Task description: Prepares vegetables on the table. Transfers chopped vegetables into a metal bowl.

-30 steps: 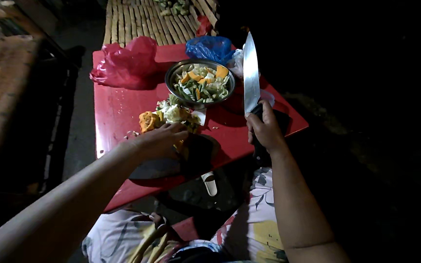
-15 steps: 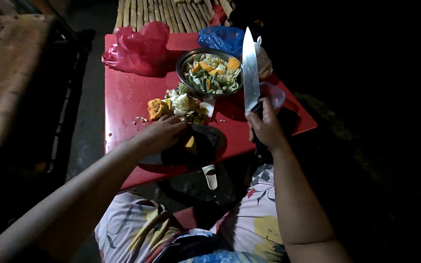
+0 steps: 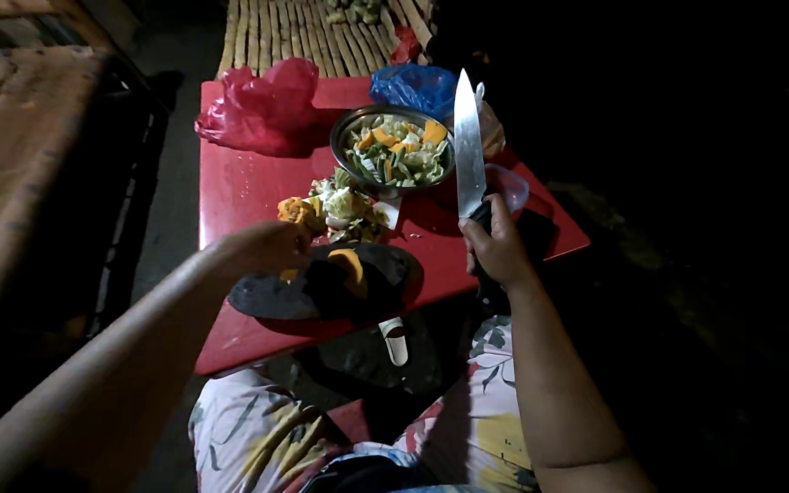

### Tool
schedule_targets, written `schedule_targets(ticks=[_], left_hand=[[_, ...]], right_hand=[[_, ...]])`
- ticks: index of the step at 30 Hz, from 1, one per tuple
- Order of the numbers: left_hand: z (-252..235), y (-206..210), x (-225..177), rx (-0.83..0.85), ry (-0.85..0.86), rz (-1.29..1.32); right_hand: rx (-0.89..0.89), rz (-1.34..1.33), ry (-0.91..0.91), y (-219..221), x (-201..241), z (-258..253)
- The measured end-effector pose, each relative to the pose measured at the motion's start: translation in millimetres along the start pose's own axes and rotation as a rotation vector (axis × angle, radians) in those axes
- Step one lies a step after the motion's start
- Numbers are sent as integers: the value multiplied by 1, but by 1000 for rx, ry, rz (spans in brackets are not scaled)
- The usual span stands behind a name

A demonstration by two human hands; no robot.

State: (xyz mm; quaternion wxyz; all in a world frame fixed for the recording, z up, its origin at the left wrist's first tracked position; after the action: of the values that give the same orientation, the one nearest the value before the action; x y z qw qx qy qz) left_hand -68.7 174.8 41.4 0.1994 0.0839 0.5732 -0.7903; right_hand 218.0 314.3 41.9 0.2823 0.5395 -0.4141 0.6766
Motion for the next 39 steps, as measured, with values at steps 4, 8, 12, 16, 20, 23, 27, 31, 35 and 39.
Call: schedule_targets(ticks=[4,8,12,16,20,23,27,31,35,39], left_hand=[[-40,-72,-30,-266,203,421],[-46,-132,-90,-476,96,523],[-54,-92,-129,-215,403,-105],[-32,18,-106,368,426,-512],[-19,37,-81,192,431,-418],[-5,36,-67,83,481,-380],[14,29,-33,65,227,-148],[41,29,9,-42,-29,189],[69,39,39,-200,-173,500],[87,40,42,-246,-175,569]], right_hand=[[-42,19,0,-5,-1,-2],[-146,185,-91,-14,3,-2],[-118,91,-38,-19,2,-2],[-57,-77,14,-22,0,-1],[-70,-86,-10,-24,1,2],[-75,-89,-9,-23,2,3],[-75,-73,2,-19,1,1],[-53,-27,7,-10,1,1],[-33,12,3,-1,0,2],[-13,26,10,7,-2,1]])
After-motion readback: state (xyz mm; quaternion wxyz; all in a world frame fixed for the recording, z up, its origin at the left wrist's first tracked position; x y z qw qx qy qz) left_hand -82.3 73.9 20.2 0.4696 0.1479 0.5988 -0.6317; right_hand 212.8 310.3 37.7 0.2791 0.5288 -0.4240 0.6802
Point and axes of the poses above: each hand's wrist, its own z-axis away from the middle knuckle, its own y-axis out of the palm, x = y × z, the point moved 9 cm from there along -z, towards the middle knuckle, and after that the axes turned 7 degrees about y, right-handed, at the moved point
